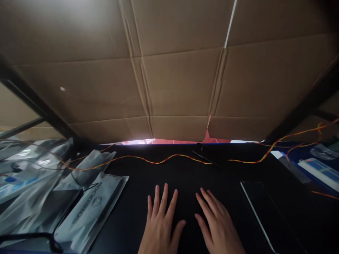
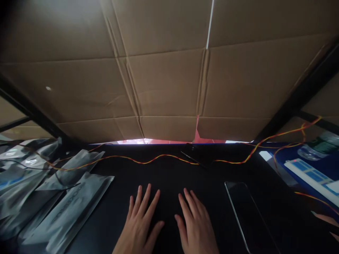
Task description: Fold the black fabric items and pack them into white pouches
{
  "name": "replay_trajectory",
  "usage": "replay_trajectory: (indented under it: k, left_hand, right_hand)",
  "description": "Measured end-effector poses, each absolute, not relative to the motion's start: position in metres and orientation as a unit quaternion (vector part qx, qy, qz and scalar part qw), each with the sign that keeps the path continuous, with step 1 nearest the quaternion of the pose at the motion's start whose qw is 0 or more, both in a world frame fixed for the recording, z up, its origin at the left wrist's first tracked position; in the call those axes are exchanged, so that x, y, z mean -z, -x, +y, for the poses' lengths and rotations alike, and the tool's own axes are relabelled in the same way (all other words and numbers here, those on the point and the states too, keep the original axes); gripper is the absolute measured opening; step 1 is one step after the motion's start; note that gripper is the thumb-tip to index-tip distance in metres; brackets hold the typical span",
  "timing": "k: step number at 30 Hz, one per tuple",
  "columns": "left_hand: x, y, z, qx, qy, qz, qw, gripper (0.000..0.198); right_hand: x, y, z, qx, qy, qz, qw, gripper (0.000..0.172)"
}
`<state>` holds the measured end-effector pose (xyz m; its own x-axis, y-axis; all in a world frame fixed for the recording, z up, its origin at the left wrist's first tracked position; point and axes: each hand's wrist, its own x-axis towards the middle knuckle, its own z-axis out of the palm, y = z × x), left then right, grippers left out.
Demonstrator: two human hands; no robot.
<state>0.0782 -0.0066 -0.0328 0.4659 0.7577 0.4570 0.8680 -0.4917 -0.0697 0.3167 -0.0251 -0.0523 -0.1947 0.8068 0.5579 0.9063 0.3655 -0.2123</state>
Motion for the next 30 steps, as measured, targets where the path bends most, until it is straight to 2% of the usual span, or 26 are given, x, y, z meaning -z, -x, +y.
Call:
replay_trajectory:
  k: [3,10,18,23,27,30]
  left_hand:
    - [0.048,-0.090,-0.004,0.185,0.833,-0.496,0.160,0.071]
    - [0.050,-0.087,-0.002,0.162,0.839,-0.492,0.169,0.072]
    - [0.052,-0.087,-0.003,0.173,0.841,-0.488,0.160,0.073]
    - [0.046,-0.087,-0.004,0.176,0.848,-0.488,0.108,0.076]
    - [0.024,-0.060,0.005,0.187,0.861,-0.472,0.005,0.053]
    - [0.008,-0.007,0.020,0.246,0.804,-0.541,0.010,0.039]
  right_hand:
    - [0.050,-0.310,-0.025,0.084,0.574,-0.760,0.293,0.063]
    - [0.058,-0.301,-0.028,0.124,0.581,-0.771,0.230,0.072]
    - [0.065,-0.301,-0.028,0.120,0.587,-0.764,0.238,0.072]
    - [0.063,-0.300,-0.029,0.102,0.591,-0.764,0.239,0.072]
    - [0.061,-0.300,-0.030,0.101,0.591,-0.764,0.237,0.073]
    - [0.060,-0.300,-0.029,0.087,0.598,-0.761,0.234,0.074]
